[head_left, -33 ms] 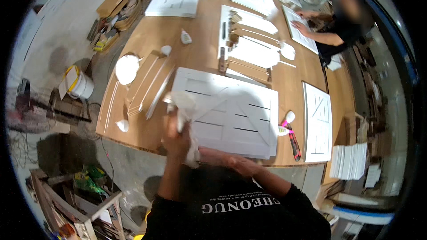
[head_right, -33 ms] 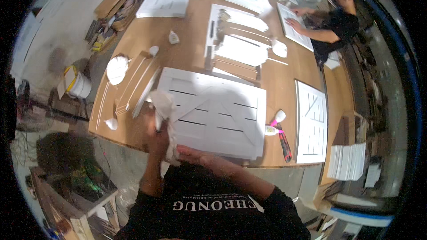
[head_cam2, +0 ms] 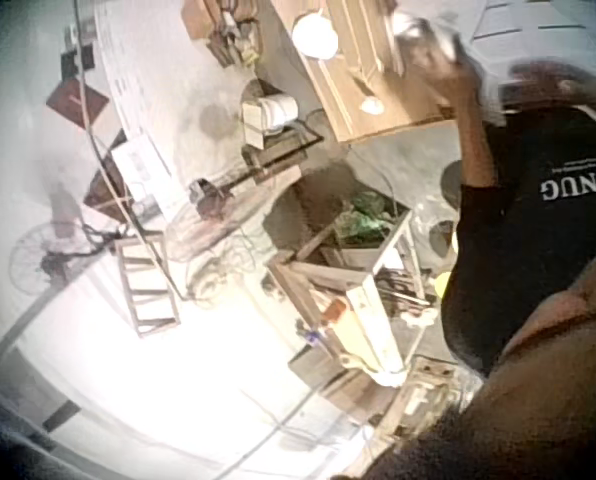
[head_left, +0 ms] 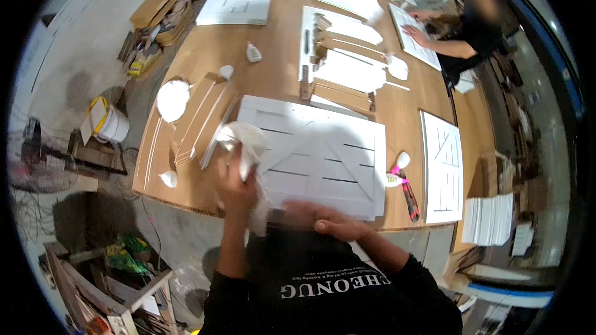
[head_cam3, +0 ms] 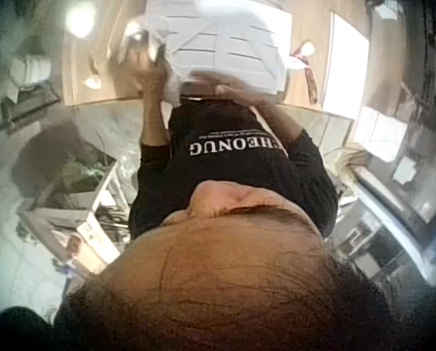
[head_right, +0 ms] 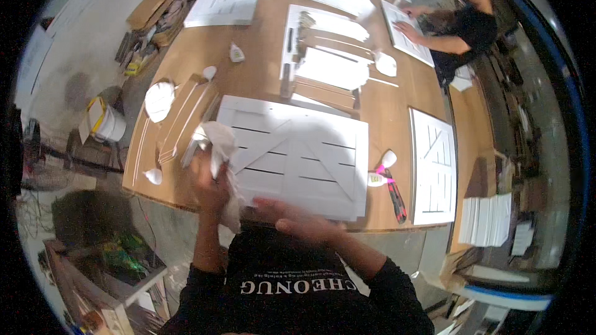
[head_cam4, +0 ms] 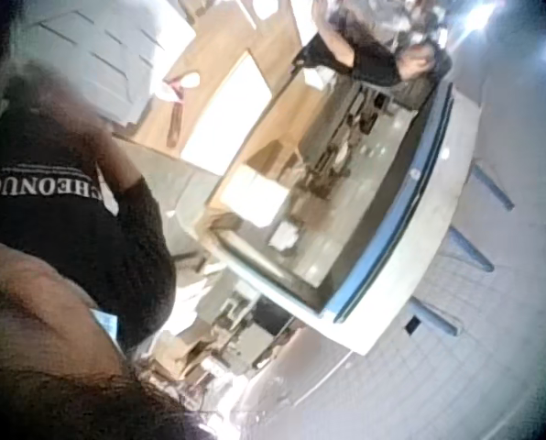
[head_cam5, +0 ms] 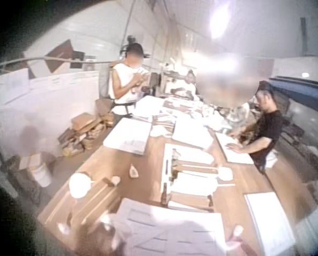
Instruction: The person applies glue to white strips, attaches them to a white panel to create a decorative pattern, and cleans the surface with a cloth.
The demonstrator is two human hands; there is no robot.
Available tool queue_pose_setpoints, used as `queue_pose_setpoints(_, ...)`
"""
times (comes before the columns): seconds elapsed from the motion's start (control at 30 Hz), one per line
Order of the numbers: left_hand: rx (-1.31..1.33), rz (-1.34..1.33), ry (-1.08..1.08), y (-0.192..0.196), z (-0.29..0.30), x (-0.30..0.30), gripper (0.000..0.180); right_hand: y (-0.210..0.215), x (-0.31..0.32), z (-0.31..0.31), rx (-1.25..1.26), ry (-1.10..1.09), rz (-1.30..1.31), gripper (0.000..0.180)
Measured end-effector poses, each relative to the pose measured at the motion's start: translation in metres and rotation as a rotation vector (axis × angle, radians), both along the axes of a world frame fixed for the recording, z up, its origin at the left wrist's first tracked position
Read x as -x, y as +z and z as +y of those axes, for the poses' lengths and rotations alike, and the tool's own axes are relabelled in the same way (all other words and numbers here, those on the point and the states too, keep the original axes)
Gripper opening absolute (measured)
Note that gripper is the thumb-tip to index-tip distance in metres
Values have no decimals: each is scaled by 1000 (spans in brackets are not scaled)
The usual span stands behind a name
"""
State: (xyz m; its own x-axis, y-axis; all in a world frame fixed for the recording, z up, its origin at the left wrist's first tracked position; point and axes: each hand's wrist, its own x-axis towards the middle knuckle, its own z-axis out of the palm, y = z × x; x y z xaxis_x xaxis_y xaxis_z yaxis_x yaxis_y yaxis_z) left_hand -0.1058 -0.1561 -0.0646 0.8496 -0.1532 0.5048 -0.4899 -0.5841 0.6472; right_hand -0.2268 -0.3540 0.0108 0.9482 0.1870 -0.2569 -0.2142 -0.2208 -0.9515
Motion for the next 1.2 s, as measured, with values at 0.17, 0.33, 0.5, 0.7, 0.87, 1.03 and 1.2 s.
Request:
queue_pose_setpoints(0.17, -592, 114, -107, 24, -4, -17, 57, -53, -19, -95, 1182, -384, -167, 86)
queue_pose_setpoints(0.33, -299, 377, -386, 42, -8, -39, 48, -81, 3, -110, 1238, -447, -1, 84)
queue_pose_setpoints(0.5, -400, 33, -277, 47, -85, -73, 48, -83, 4, -106, 1198, -493, -70, 80)
queue_pose_setpoints(0.7, -844, -10, -470, 19, -133, -82, 40, -84, 7, -110, 1138, -590, -126, 78)
queue_pose_setpoints(0.87, -1160, -27, -322, 10, -66, -139, 37, -77, 8, -110, 1083, -655, -191, 79)
queue_pose_setpoints(1.03, -1013, -120, -569, 23, -109, -114, 32, -74, 4, -109, 1067, -643, -176, 81)
queue_pose_setpoints(1.2, -926, 19, -525, 33, -113, -86, 31, -81, 13, -111, 1126, -635, -147, 81)
